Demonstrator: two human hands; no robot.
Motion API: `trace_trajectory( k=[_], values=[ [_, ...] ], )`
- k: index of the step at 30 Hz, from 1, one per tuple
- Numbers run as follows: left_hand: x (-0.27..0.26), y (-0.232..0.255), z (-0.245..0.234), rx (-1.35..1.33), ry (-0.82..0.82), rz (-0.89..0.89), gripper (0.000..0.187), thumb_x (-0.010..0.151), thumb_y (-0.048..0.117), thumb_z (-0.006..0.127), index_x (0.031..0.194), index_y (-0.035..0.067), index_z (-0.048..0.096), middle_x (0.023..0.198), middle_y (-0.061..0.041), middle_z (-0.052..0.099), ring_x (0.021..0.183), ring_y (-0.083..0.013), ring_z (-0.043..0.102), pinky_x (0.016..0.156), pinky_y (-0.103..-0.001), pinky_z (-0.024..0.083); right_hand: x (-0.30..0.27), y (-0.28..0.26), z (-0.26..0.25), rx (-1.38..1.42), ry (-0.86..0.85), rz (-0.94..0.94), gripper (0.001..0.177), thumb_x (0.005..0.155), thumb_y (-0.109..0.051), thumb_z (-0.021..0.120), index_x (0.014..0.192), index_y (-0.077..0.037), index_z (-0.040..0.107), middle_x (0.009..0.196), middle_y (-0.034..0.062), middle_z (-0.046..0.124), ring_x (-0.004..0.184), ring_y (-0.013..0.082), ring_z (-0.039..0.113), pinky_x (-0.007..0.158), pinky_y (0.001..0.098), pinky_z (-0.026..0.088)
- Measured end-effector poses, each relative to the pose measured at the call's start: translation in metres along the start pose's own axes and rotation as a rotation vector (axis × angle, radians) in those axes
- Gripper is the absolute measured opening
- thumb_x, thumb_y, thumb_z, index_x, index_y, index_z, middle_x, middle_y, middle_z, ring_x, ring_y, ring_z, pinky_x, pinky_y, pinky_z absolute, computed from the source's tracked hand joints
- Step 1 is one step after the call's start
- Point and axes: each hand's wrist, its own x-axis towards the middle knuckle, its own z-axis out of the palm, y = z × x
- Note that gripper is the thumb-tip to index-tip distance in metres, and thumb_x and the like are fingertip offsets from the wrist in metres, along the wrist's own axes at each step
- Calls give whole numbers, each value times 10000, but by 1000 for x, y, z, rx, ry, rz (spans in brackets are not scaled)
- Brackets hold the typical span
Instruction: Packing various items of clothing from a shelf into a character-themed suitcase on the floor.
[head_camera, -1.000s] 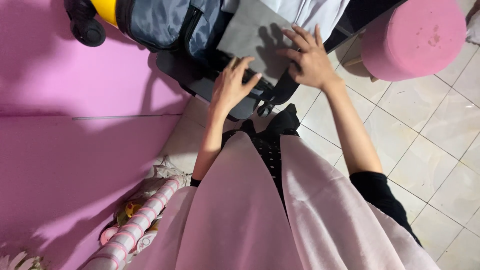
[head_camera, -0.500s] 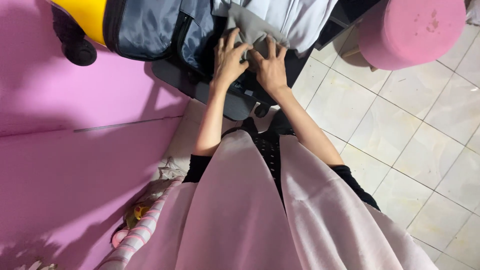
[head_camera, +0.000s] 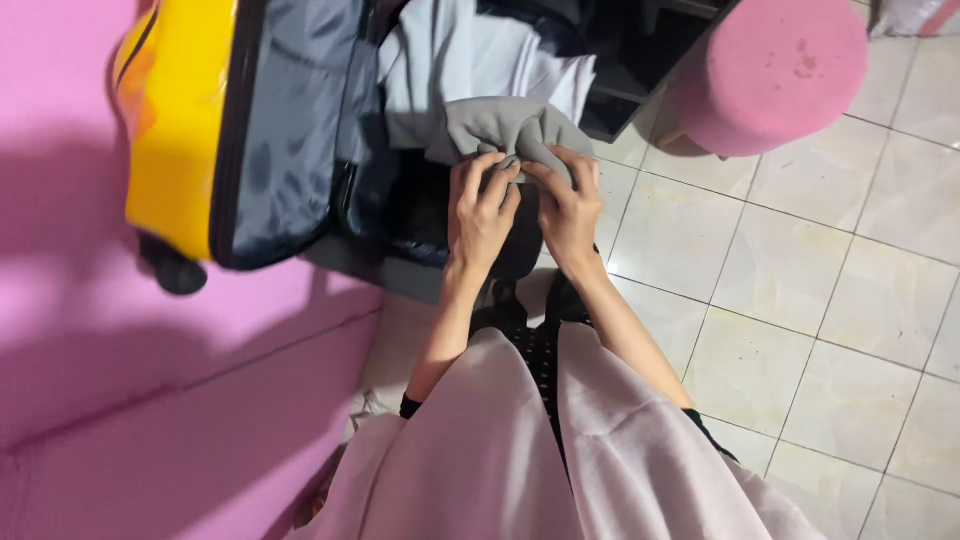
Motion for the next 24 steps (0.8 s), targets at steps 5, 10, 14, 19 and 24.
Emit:
trace_trajectory(
  k=[5, 10, 14, 19, 24],
  values=[
    [61, 57, 9, -38, -9, 123, 288, 872, -20, 768, 1151, 44, 733, 1232, -82, 619, 1087, -308, 619, 940, -407, 557, 48, -1, -57, -110, 135, -52, 443, 793, 175, 675, 1111, -116, 779, 1250, 110, 654, 1140, 332, 589, 955, 418, 527],
    [102, 78, 63, -95, -29, 192, 299, 870, -22, 766, 1161, 38, 731, 1235, -98, 612, 1097, -319, 615, 937, -407, 563, 86, 42, -96, -133, 169, 6, 434, 792, 166, 684, 1107, -118, 779, 1261, 115, 662, 1117, 319, 603, 925, 398, 532],
    [138, 90, 99, -88, -97, 235, 333, 853, -4, 775, 1180, 33, 723, 1249, -102, 600, 1092, -317, 616, 917, -391, 568, 115, 85, -119, -145, 154, -2, 436, 788, 160, 687, 1112, -117, 779, 1266, 121, 662, 1117, 316, 620, 931, 398, 527],
    [180, 111, 140, -73, -76, 283, 337, 869, -14, 777, 1197, 24, 712, 1271, -114, 587, 1099, -323, 611, 929, -392, 567, 158, 125, -152, -132, 162, -51, 380, 830, 133, 754, 1112, -121, 775, 1264, 126, 668, 1071, 286, 614, 896, 402, 496],
    [214, 148, 153, -38, -16, 268, 348, 872, -28, 785, 1208, 17, 706, 1293, -114, 573, 1117, -324, 609, 936, -403, 561, 202, 139, -187, -103, 140, -137, 375, 852, 112, 783, 1141, -127, 760, 1290, 129, 651, 1120, 305, 597, 960, 416, 504]
  ],
)
